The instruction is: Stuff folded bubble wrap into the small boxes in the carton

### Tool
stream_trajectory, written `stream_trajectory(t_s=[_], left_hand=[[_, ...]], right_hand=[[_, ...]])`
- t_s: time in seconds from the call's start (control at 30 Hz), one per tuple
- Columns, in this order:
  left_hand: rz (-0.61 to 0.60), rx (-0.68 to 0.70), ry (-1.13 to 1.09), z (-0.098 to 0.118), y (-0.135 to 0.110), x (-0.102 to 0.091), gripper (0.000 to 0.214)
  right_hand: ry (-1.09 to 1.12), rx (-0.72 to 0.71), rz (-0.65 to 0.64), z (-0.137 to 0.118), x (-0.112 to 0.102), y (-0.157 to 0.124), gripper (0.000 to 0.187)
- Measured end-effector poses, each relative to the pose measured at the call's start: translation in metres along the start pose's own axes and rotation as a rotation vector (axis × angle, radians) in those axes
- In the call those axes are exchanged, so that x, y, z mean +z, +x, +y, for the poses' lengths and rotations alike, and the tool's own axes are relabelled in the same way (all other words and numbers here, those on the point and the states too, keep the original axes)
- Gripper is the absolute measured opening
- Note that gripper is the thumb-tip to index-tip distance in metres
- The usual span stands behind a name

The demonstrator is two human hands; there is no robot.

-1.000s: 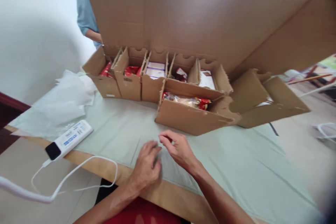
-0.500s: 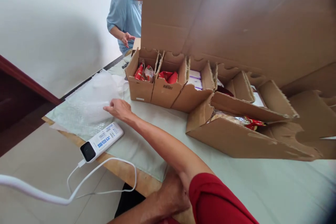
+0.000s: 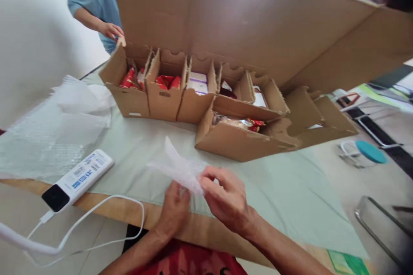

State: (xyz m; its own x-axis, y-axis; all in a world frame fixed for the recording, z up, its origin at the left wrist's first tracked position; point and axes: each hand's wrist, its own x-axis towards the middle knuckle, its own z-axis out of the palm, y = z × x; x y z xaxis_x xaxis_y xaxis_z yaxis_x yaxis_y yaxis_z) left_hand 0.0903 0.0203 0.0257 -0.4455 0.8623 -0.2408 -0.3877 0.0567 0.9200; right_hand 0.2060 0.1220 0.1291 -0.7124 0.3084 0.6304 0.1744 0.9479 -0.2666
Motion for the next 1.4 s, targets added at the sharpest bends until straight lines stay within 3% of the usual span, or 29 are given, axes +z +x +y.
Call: stream_trajectory(t_s=[0.07,0.13,0.23,0.3,0.4,0.5,0.57,0.63,0.7,0.8,0.9,0.97,1.07,1.2,1.3,1.4], left_hand=[[0.005,-0.075,-0.055,0.012,-0.004,-0.002,0.042],[0.013,-0.285,-0.228,0.023,-0.009,-0.003,0.057],[0.068,-0.464,-0.227,0.033,-0.020,-0.001,0.068],[0.087,-0.483,-0.120,0.035,-0.027,0.000,0.071],[0.115,-0.444,-0.028,0.034,-0.032,-0.002,0.077],[0.135,-0.405,-0.001,0.033,-0.033,-0.006,0.077],[0.121,-0.390,0.031,0.032,-0.033,-0.008,0.076],[0.116,-0.369,0.061,0.032,-0.031,-0.006,0.074],[0.132,-0.342,0.067,0.036,-0.028,-0.001,0.071],[0.159,-0.275,0.046,0.046,-0.019,0.011,0.063],[0.133,-0.204,-0.015,0.058,-0.008,0.023,0.059],[0.107,-0.212,-0.099,0.062,0.000,0.028,0.057],[0.115,-0.274,-0.157,0.059,0.011,0.028,0.051],[0.165,-0.264,-0.020,0.043,0.018,0.018,0.040],[0.173,-0.252,0.041,0.035,0.021,0.011,0.035],[0.188,-0.241,0.075,0.034,0.022,0.006,0.033]], right_hand=[[-0.144,0.012,0.011,-0.002,-0.014,-0.036,0.037],[-0.171,0.034,-0.026,-0.009,-0.015,-0.066,0.034],[-0.090,0.077,-0.211,-0.026,-0.008,-0.098,0.024],[0.006,0.113,-0.306,-0.035,-0.007,-0.112,0.022],[0.100,0.275,-0.209,-0.030,-0.019,-0.130,0.031],[0.061,0.572,-0.075,-0.003,-0.034,-0.145,0.032],[0.077,0.726,-0.104,0.018,-0.036,-0.151,0.048],[0.178,0.779,-0.185,0.034,-0.031,-0.150,0.062],[0.292,0.747,-0.217,0.040,-0.026,-0.144,0.049],[0.285,0.633,-0.052,0.035,-0.032,-0.131,0.014],[0.093,0.520,0.173,0.028,-0.049,-0.122,0.015],[0.022,0.442,0.215,0.026,-0.057,-0.121,0.018],[0.076,0.376,0.154,0.025,-0.054,-0.127,0.017],[0.226,0.361,0.018,0.019,-0.050,-0.140,0.024],[0.315,0.331,-0.144,0.013,-0.065,-0.151,0.029],[0.255,0.391,-0.283,0.015,-0.088,-0.169,0.030]])
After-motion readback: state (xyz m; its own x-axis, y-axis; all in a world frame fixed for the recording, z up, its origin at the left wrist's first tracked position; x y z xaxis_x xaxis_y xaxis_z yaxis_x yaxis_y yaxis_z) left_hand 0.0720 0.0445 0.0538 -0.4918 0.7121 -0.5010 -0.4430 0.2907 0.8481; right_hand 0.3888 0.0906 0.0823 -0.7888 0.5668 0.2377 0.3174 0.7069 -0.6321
